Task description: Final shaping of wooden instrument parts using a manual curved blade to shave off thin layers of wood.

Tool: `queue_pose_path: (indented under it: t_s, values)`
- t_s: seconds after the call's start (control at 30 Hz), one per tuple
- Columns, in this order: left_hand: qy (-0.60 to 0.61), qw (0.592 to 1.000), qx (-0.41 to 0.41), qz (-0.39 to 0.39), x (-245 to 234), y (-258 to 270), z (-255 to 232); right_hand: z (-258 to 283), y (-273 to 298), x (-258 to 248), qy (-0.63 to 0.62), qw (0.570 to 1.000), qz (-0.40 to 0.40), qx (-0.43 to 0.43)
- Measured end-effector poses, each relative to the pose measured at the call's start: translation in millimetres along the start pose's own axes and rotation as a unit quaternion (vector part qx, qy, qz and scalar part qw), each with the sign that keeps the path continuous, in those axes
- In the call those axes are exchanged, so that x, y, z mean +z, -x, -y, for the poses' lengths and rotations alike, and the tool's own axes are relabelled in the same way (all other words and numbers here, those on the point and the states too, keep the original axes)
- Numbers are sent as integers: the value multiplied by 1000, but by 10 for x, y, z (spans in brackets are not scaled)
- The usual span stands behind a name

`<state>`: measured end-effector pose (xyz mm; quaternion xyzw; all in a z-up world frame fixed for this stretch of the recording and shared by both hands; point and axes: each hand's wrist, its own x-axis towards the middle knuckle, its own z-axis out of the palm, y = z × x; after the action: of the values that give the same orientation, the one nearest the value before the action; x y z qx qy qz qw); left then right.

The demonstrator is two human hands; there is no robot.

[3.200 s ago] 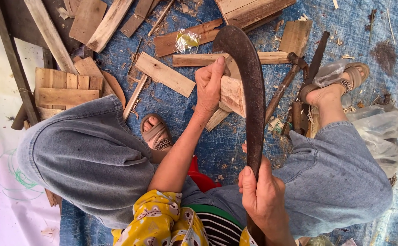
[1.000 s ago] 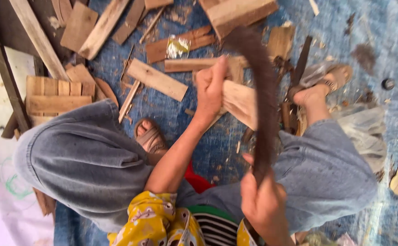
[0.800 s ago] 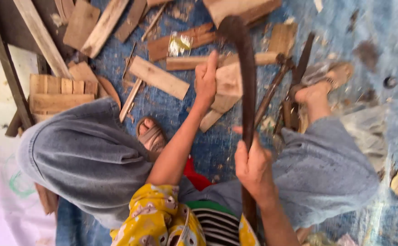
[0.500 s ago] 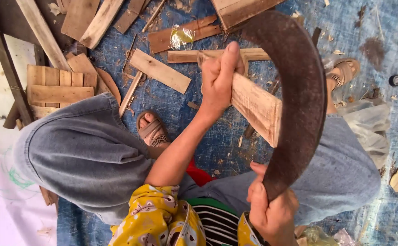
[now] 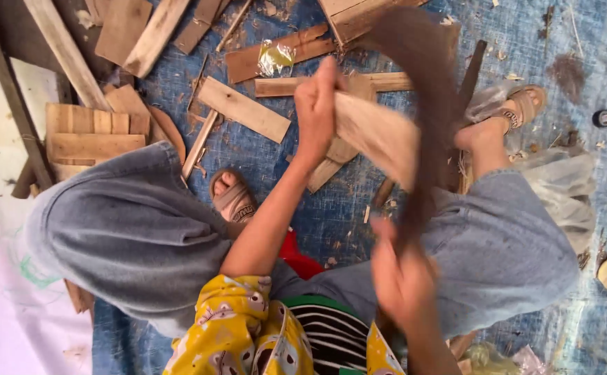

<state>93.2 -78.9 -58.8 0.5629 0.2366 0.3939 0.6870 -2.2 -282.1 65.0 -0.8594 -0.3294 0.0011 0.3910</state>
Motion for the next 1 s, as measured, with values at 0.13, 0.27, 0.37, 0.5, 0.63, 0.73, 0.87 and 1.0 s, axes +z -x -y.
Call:
queue_pose_path:
  t_s: [0.13,0.27,0.37,0.5,0.63,0.73,0.87,1.0]
  values:
    - [-59,975,-120,-175,-446,168,965,-247,-356,124,-130,985,97,59]
    - [5,982,-146,-118,-448,53,394,-158,-334,73,-136,986,97,16]
    - [-9,980,-200,21,-193,3,241,42,-206,-155,-116,991,73,-6]
    - [-25,997,67,39,-69,-168,-273,318,296,-546,-105,990,8,98]
    - [-103,990,15,97,-226,-327,369,-335,-227,200,50,986,95,129]
    - [-90,973,-138,-163,-766,-40,1269,-233,-473,96,-93,977,115,152]
    - [16,942,-167,-290,-1132,-235,1168,-21,-260,-147,-123,980,97,121]
    - [52,933,-82,-346,-1424,-276,951,297,378,-714,-119,985,-35,119]
